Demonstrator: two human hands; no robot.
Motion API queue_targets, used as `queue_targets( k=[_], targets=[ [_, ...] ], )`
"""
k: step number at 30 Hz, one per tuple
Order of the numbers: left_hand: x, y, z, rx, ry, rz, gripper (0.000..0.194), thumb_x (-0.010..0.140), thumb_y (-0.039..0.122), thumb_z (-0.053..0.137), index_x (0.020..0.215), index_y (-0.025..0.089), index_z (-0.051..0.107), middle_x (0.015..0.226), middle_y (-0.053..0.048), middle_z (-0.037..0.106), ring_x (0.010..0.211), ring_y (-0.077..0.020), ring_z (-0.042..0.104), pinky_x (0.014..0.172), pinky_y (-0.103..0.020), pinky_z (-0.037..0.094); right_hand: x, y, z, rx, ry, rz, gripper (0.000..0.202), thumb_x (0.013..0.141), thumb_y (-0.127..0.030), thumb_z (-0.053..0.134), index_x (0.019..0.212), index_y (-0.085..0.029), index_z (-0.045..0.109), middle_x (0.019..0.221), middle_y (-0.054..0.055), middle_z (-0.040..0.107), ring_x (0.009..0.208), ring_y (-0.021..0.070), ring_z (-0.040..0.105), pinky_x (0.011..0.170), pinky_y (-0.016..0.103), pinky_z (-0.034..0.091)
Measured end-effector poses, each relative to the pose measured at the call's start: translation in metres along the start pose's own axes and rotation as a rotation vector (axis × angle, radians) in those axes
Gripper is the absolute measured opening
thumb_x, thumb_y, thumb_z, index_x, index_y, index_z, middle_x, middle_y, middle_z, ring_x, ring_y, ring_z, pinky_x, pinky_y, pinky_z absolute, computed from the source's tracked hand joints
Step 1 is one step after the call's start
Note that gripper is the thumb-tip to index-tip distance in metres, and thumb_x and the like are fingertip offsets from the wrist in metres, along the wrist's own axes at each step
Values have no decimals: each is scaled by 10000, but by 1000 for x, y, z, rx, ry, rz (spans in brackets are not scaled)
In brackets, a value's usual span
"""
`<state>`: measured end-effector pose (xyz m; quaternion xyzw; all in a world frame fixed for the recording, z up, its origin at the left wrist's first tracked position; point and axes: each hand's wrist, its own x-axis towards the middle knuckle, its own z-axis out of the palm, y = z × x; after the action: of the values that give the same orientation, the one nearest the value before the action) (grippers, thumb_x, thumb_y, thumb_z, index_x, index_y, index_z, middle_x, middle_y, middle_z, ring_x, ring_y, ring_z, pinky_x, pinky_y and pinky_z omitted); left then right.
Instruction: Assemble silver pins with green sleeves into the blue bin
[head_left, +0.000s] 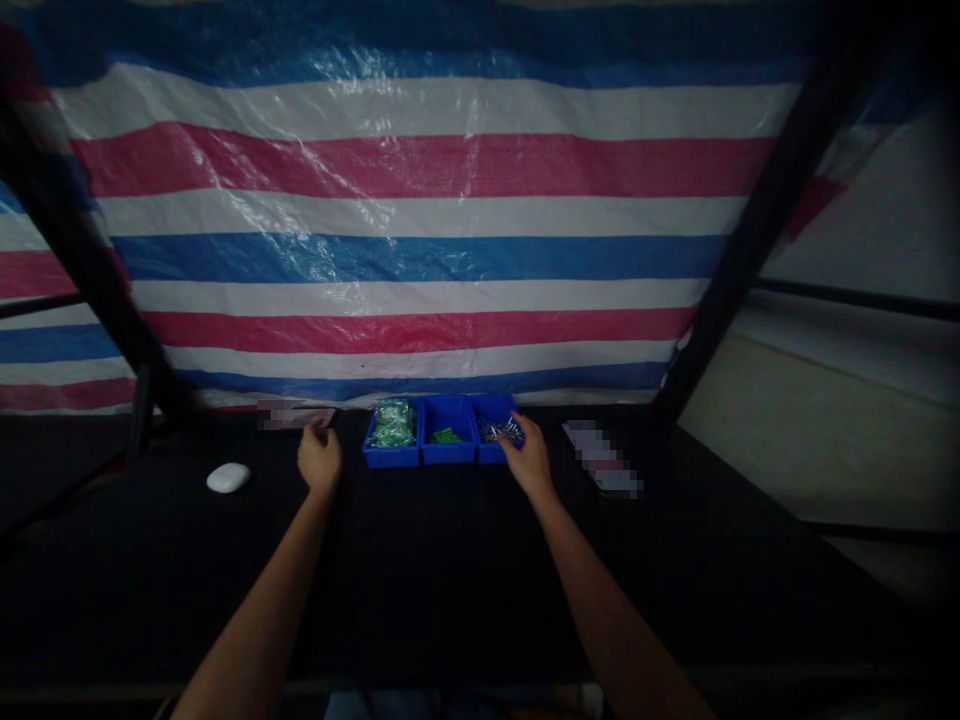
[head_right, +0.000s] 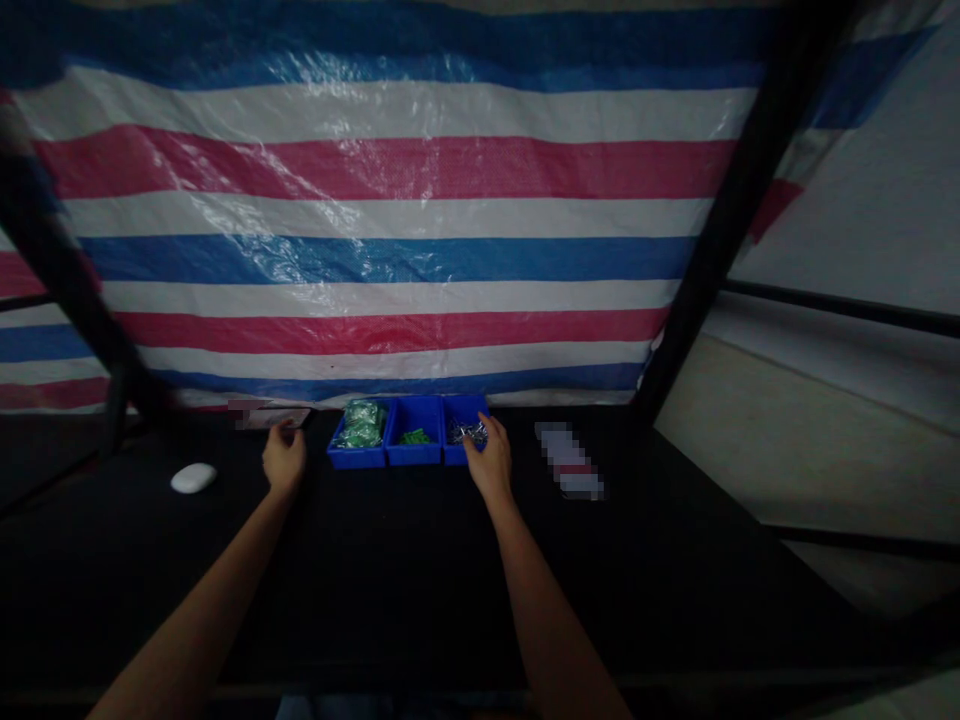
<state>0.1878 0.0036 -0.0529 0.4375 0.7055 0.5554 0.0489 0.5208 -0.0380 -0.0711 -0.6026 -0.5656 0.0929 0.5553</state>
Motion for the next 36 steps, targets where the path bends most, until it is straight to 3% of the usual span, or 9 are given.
queue_targets(
  k=[5, 10, 16, 22, 32, 36],
  targets=[
    [44, -25, -31, 641, -231, 209, 539, 690, 424, 512, 1146, 138, 483, 1061, -214, 529, 1017, -380, 460, 810, -523, 337, 0, 0, 0, 20, 18, -10, 470, 700, -288, 545, 1154, -169, 513, 1176, 127, 476, 1110, 250, 434, 952, 401, 323],
    [62, -31, -33, 917, -412, 368, 597, 762, 553, 303, 1233, 205, 421, 1113, -205, 476, 1027, -368, 445, 787, -475, 349, 0, 2, 1, 28, 24, -28, 465, 699, -293, 545, 1145, -160, 519, 1161, 125, 482, 1094, 248, 444, 949, 403, 327],
    [67, -35, -29, 964, -478, 438, 591, 783, 552, 235, 1254, 229, 387, 1123, -186, 468, 1058, -350, 422, 794, -462, 345, 0, 2, 0, 18, 20, -37, 462, 703, -290, 545, 1144, -152, 521, 1159, 133, 476, 1087, 245, 451, 951, 391, 330],
    [62, -38, -31, 929, -395, 477, 564, 785, 530, 250, 1194, 193, 443, 1093, -168, 494, 1024, -323, 440, 783, -428, 356, -1, 3, 0, 30, 24, -13, 454, 703, -297, 549, 1142, -182, 527, 1172, 118, 470, 1096, 249, 443, 945, 402, 329],
    [57, -31, -35, 903, -372, 496, 510, 779, 508, 306, 1091, 149, 491, 1059, -161, 524, 996, -304, 466, 770, -397, 376, 0, 7, 3, 30, 22, -30, 459, 700, -303, 551, 1142, -183, 528, 1165, 117, 473, 1099, 249, 435, 951, 410, 320],
    [57, -32, -34, 897, -350, 495, 521, 781, 497, 317, 1137, 139, 446, 1069, -169, 520, 1002, -307, 466, 761, -398, 382, -1, 7, 3, 35, 34, -30, 453, 700, -300, 549, 1138, -185, 531, 1160, 116, 477, 1094, 245, 439, 944, 406, 329]
  ],
)
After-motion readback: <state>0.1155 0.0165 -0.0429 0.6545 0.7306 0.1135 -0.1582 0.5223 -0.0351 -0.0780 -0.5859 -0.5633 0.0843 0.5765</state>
